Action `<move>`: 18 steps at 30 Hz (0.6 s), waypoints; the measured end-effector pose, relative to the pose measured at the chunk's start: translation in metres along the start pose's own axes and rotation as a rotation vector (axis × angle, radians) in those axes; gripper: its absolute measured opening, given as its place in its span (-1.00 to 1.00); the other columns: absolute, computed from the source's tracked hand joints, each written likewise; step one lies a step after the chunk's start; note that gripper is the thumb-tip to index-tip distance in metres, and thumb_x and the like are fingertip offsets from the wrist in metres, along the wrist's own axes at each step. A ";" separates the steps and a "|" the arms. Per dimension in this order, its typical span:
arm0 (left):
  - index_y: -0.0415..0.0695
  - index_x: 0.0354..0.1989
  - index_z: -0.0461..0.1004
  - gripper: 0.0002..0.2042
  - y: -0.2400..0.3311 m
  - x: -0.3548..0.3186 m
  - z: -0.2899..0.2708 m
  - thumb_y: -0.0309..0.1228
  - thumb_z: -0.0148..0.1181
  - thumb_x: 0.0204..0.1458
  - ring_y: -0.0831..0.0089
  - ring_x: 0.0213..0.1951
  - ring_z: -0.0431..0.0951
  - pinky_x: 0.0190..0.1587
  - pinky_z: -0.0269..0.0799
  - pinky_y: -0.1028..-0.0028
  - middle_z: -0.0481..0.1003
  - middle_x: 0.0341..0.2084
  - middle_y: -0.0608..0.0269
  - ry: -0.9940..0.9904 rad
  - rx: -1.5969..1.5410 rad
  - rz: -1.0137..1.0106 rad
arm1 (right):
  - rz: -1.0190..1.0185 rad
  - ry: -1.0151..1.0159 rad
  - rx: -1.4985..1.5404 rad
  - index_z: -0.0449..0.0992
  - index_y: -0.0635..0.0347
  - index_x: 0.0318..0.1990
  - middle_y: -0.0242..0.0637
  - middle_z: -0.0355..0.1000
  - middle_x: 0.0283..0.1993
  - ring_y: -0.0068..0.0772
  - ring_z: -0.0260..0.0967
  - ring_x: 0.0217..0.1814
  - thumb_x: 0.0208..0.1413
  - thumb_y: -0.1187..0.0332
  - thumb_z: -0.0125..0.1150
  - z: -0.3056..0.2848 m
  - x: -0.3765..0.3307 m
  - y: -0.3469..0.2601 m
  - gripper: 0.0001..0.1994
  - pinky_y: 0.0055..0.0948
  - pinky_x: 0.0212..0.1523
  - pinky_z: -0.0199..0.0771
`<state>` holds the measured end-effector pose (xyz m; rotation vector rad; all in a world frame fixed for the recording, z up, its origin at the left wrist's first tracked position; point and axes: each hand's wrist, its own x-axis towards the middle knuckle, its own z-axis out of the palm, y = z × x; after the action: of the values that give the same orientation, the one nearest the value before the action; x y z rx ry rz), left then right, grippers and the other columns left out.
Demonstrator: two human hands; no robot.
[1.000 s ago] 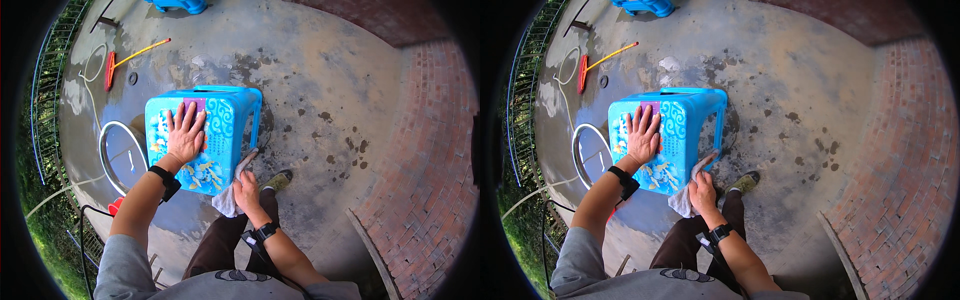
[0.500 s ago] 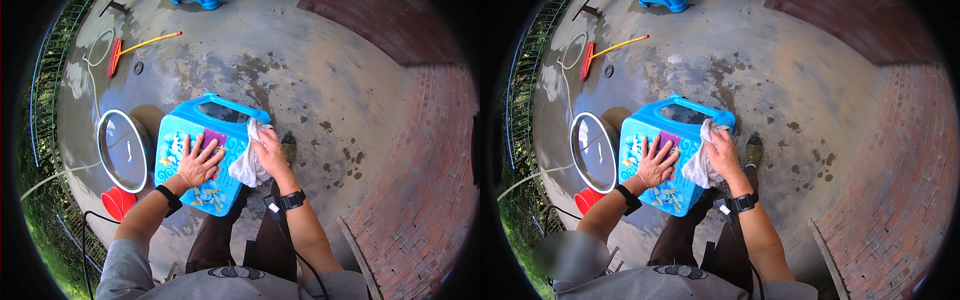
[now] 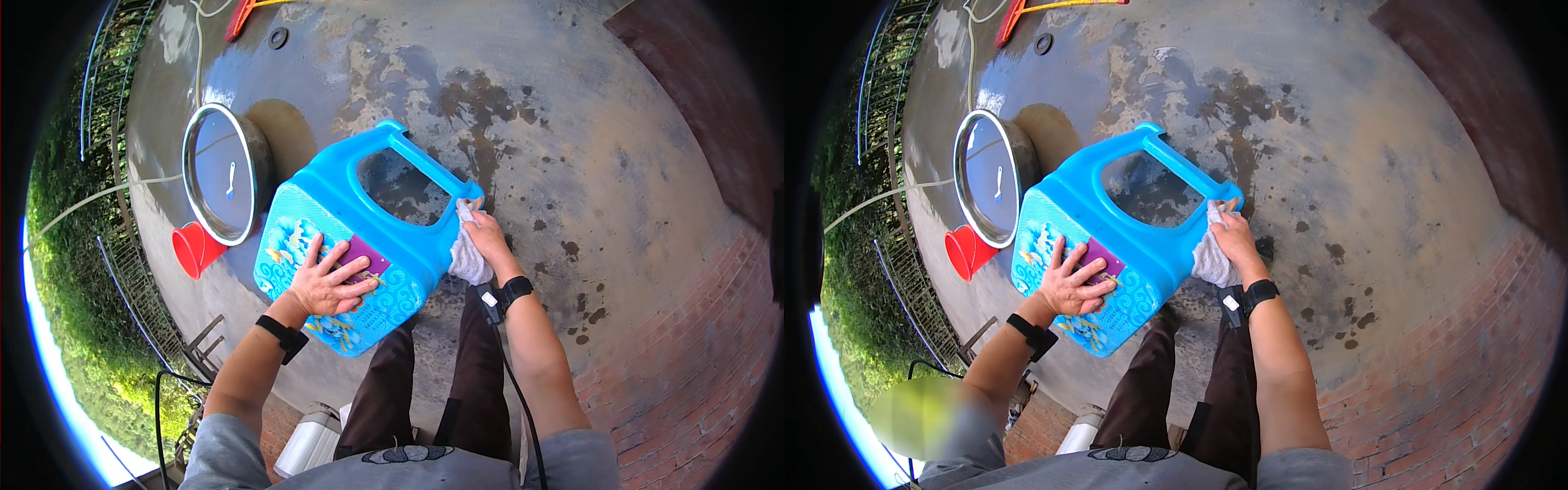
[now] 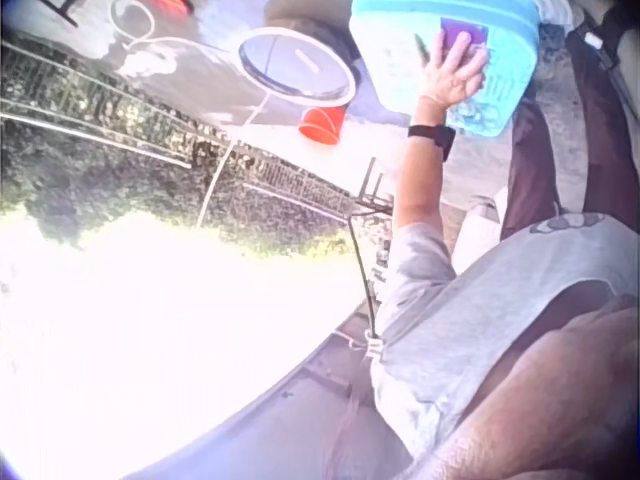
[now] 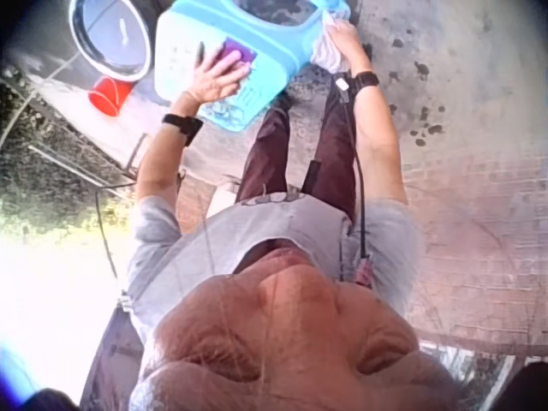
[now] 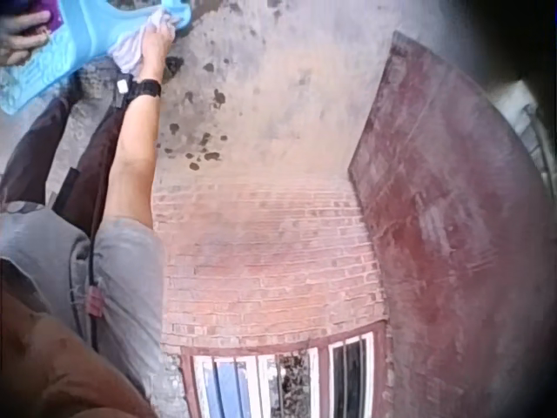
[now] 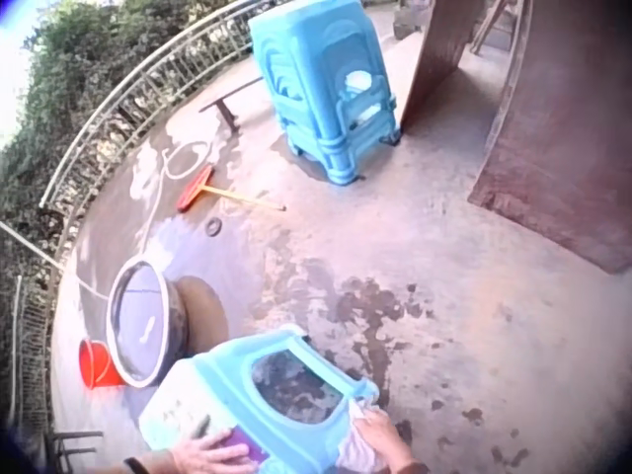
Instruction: Clean a blue plastic stool with water and a cloth.
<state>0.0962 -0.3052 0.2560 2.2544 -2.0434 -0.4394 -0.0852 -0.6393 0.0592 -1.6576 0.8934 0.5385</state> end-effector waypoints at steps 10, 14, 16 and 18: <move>0.71 0.31 0.33 -0.42 0.002 -0.008 -0.009 0.23 0.19 0.04 0.13 0.44 0.23 0.38 0.03 -0.39 0.26 0.43 0.60 -0.073 -0.008 -0.066 | -0.576 -0.376 -0.061 0.60 0.33 0.11 0.12 0.49 0.21 0.16 0.49 0.20 0.15 0.30 0.24 -0.029 -0.066 -0.125 -0.59 -0.14 0.20 0.51; 0.69 0.31 0.33 -0.42 0.001 -0.001 -0.014 0.24 0.19 0.05 0.20 0.41 0.26 0.40 0.00 -0.36 0.28 0.41 0.61 -0.065 -0.004 -0.040 | -0.759 -0.440 -0.012 0.59 0.26 0.11 0.13 0.45 0.21 0.20 0.45 0.22 0.15 0.31 0.23 0.005 -0.048 -0.202 -0.61 -0.08 0.19 0.50; 0.70 0.28 0.36 -0.45 -0.001 0.000 -0.013 0.24 0.19 0.05 0.22 0.36 0.30 0.41 -0.02 -0.36 0.30 0.39 0.60 -0.070 -0.006 -0.021 | -0.876 -0.403 -0.057 0.57 0.24 0.12 0.12 0.44 0.21 0.20 0.44 0.23 0.16 0.29 0.20 0.032 -0.012 -0.233 -0.61 -0.04 0.21 0.48; 0.71 0.25 0.40 -0.48 -0.003 -0.001 -0.012 0.24 0.20 0.05 0.22 0.32 0.33 0.41 -0.05 -0.37 0.33 0.36 0.60 -0.059 -0.006 -0.005 | -0.912 -0.391 -0.122 0.51 0.31 0.19 0.14 0.40 0.28 0.16 0.41 0.28 0.19 0.30 0.18 0.057 0.020 -0.275 -0.56 -0.09 0.24 0.46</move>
<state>0.1022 -0.3056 0.2673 2.2704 -2.0610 -0.5173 0.1491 -0.5653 0.1971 -1.7756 -0.2136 0.2541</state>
